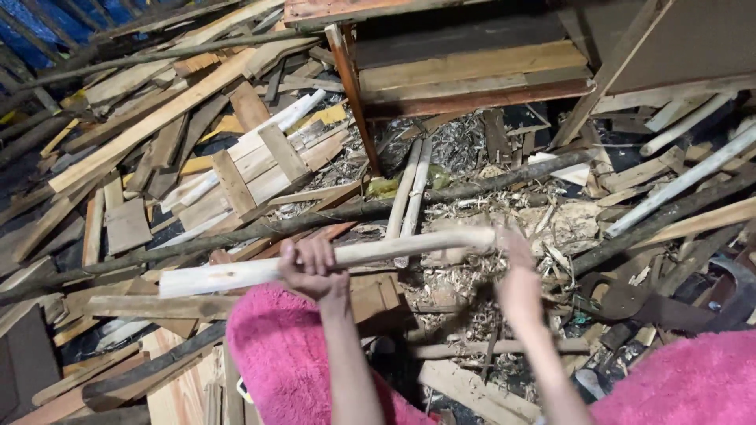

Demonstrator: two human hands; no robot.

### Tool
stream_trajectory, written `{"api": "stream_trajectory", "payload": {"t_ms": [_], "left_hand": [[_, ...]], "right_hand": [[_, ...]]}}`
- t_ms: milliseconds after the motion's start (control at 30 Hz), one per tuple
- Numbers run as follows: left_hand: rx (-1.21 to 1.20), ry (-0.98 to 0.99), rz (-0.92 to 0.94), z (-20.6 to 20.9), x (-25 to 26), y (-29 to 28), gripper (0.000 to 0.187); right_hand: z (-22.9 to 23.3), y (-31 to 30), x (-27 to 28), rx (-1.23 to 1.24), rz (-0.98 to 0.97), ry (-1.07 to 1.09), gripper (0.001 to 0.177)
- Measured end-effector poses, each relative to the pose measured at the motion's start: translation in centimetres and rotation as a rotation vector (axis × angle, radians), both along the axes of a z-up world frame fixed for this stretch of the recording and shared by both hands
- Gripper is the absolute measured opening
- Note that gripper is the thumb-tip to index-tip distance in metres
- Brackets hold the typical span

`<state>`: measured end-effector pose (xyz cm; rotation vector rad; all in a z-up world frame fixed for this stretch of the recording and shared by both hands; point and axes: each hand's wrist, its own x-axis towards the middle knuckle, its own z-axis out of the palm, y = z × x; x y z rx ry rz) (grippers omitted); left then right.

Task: Assemble a small wooden structure using wood slats and a hammer while sitting on the floor

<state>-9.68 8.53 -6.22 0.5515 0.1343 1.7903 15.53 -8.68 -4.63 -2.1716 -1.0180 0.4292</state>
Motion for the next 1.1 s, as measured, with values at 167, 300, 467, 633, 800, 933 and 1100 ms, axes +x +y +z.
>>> {"api": "stream_trajectory", "payload": {"t_ms": [167, 300, 467, 633, 800, 933, 1100], "left_hand": [[-0.362, 0.003, -0.158, 1.6, 0.1, -0.2, 0.029], [-0.658, 0.11, -0.451, 0.5, 2.4, -0.3, 0.022], [-0.737, 0.324, -0.474, -7.0, 3.0, 2.5, 0.02], [-0.727, 0.519, -0.451, -8.3, 4.0, 2.9, 0.035], [-0.694, 0.848, -0.389, -8.2, 7.1, 1.5, 0.04], [-0.508, 1.095, -0.435, -11.5, 8.7, 1.4, 0.041], [-0.451, 1.739, 0.168, -19.9, 6.3, 4.5, 0.048]], "right_hand": [[-9.1, -2.4, 5.6, 0.058, -0.276, 0.248, 0.058], [-8.8, -2.0, 5.2, 0.43, -0.057, 0.791, 0.074], [-10.8, -1.3, 0.5, 0.226, 0.289, 0.844, 0.059], [-7.9, -1.9, -4.4, -0.1, 0.597, 1.084, 0.091], [-11.5, -2.3, -8.2, -0.14, 0.65, 1.079, 0.04], [-12.9, -1.6, -7.5, -0.101, 0.424, 1.06, 0.04], [-10.9, -1.7, -2.7, 0.07, 0.116, 0.74, 0.033]]}}
